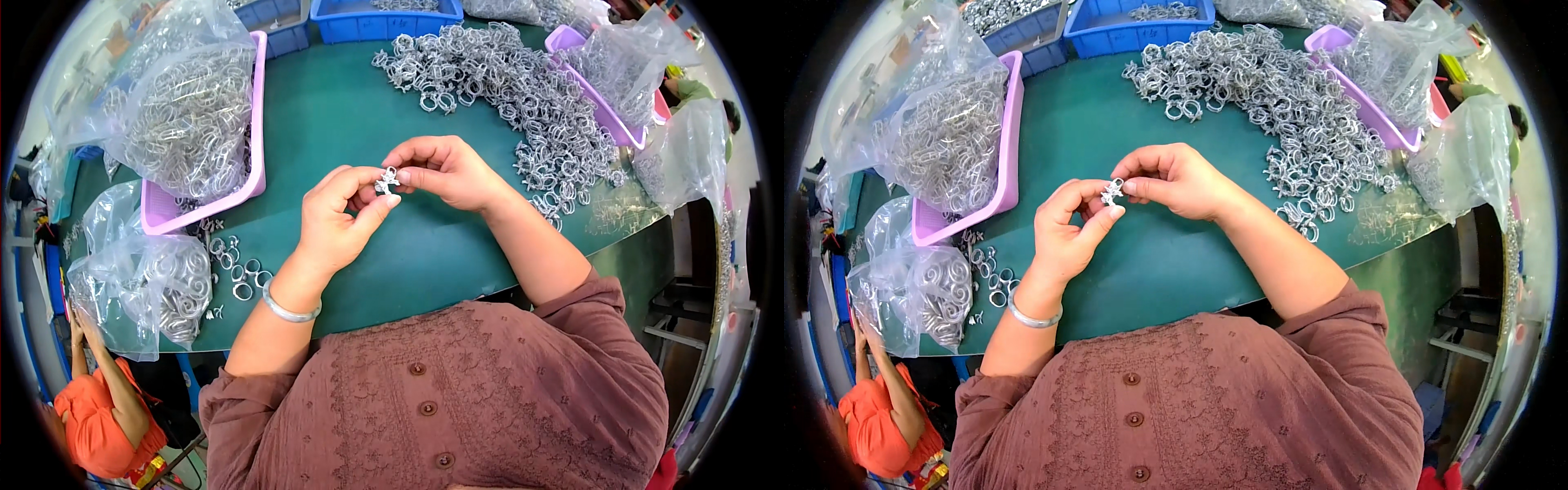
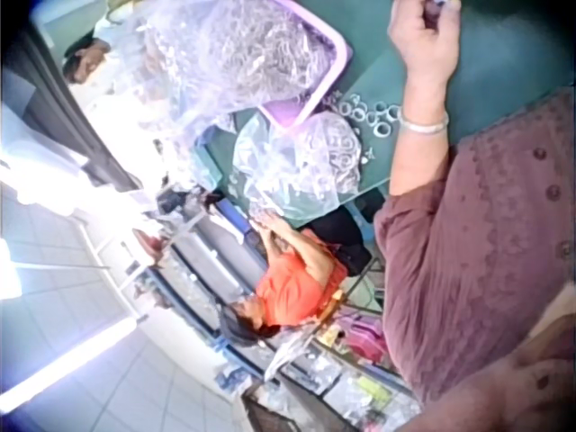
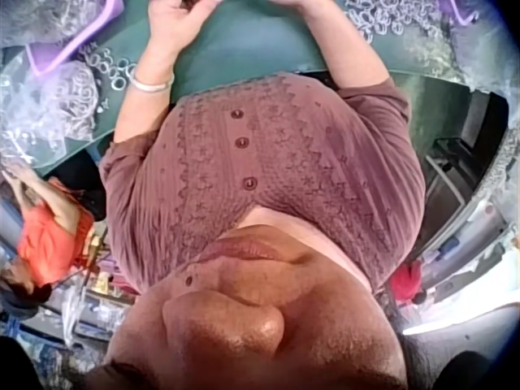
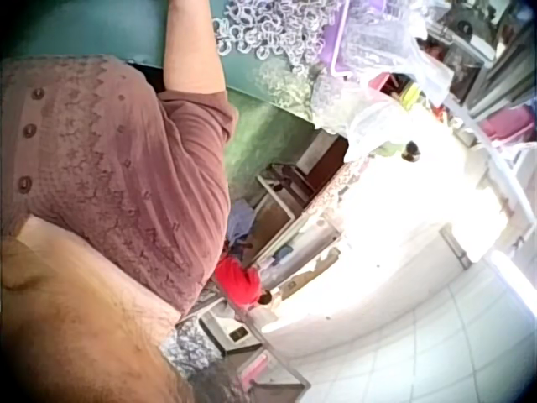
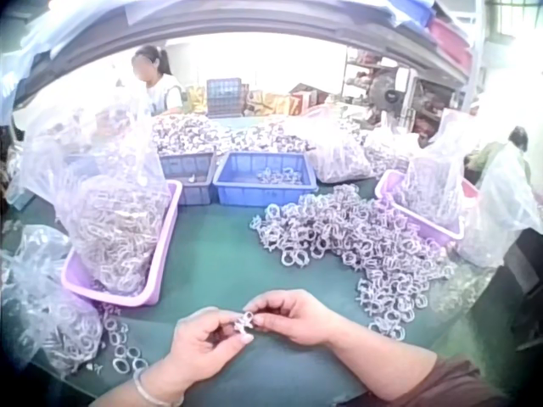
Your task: The person assembles metal clips by hand at a workbench, walks over and turns on a standing fan, and returns to the workbench to assemble more metal clips by hand.
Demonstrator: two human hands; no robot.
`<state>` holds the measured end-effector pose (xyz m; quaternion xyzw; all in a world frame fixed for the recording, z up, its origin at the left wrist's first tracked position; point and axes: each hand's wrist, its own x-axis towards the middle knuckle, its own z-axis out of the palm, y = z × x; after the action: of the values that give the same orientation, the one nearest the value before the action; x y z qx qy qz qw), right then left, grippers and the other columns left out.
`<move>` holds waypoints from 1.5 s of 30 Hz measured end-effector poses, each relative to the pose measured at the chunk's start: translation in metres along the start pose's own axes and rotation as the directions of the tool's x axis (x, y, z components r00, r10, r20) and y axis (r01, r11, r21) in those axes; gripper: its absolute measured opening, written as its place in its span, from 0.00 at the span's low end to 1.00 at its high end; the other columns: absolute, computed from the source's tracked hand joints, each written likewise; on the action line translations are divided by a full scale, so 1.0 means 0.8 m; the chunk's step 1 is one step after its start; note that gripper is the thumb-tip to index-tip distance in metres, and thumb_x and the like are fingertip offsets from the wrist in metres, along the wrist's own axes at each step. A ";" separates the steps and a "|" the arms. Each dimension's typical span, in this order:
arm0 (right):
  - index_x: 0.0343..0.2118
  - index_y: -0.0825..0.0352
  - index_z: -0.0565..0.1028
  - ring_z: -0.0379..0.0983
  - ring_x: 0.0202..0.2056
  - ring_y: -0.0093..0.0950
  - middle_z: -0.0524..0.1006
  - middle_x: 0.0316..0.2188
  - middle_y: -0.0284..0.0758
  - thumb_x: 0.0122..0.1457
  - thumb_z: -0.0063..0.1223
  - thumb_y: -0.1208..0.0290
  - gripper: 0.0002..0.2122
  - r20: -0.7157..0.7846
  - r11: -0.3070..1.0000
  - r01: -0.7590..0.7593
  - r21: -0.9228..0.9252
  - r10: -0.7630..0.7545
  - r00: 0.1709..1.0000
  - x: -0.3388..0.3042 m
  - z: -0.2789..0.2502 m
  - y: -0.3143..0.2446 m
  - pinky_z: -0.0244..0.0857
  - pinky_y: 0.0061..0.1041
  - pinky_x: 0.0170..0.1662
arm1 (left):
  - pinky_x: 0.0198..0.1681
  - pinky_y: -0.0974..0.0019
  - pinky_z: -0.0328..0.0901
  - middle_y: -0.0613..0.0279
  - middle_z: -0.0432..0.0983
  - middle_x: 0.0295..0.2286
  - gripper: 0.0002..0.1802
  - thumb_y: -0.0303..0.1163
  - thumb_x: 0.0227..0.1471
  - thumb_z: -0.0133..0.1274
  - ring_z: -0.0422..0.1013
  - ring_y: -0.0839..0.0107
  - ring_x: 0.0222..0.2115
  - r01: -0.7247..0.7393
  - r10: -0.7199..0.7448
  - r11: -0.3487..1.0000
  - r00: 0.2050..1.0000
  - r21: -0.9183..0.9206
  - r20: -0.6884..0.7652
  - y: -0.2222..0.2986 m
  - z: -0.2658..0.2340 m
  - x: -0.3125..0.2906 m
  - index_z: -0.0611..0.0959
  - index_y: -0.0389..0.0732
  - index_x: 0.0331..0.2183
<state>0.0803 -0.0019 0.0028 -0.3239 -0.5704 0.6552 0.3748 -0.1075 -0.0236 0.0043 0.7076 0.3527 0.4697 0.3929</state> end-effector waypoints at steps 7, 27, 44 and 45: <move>0.39 0.72 0.71 0.70 0.35 0.21 0.74 0.33 0.35 0.54 0.46 0.78 0.10 0.022 1.000 -0.002 0.004 0.002 1.000 0.000 0.001 0.002 0.65 0.20 0.39 | 0.19 0.79 0.59 0.67 0.67 0.18 0.10 0.23 0.36 0.59 0.62 0.82 0.17 -0.099 0.106 0.986 0.993 0.131 -0.044 -0.003 0.002 0.001 0.77 0.37 0.27; 0.36 0.71 0.73 0.67 0.28 0.17 0.74 0.28 0.32 0.53 0.49 0.76 0.08 -0.055 1.000 0.018 0.022 -0.017 0.998 -0.001 0.001 -0.001 0.62 0.16 0.32 | 0.22 0.80 0.58 0.66 0.70 0.22 0.06 0.19 0.41 0.55 0.63 0.83 0.20 -0.012 0.010 1.000 0.997 -0.025 -0.078 -0.014 0.017 -0.006 0.78 0.34 0.27; 0.33 0.70 0.74 0.66 0.27 0.16 0.73 0.26 0.30 0.52 0.50 0.75 0.07 0.012 1.000 0.015 0.004 -0.015 1.000 -0.001 -0.003 0.000 0.62 0.16 0.32 | 0.31 0.80 0.64 0.68 0.69 0.25 0.13 0.18 0.41 0.55 0.66 0.82 0.25 0.226 -0.225 0.959 0.974 -0.172 0.026 -0.019 0.018 -0.006 0.73 0.34 0.33; 0.33 0.70 0.74 0.66 0.27 0.16 0.73 0.26 0.30 0.52 0.50 0.75 0.07 0.012 1.000 0.015 0.005 -0.015 1.000 -0.001 -0.001 -0.003 0.62 0.16 0.32 | 0.30 0.80 0.63 0.69 0.69 0.24 0.12 0.18 0.41 0.55 0.65 0.83 0.25 0.205 -0.203 0.967 0.979 -0.152 0.029 -0.023 0.017 -0.008 0.73 0.34 0.32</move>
<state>0.0820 -0.0020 0.0051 -0.3146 -0.5735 0.6557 0.3771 -0.0989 -0.0240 -0.0177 0.6382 0.3835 0.4478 0.4950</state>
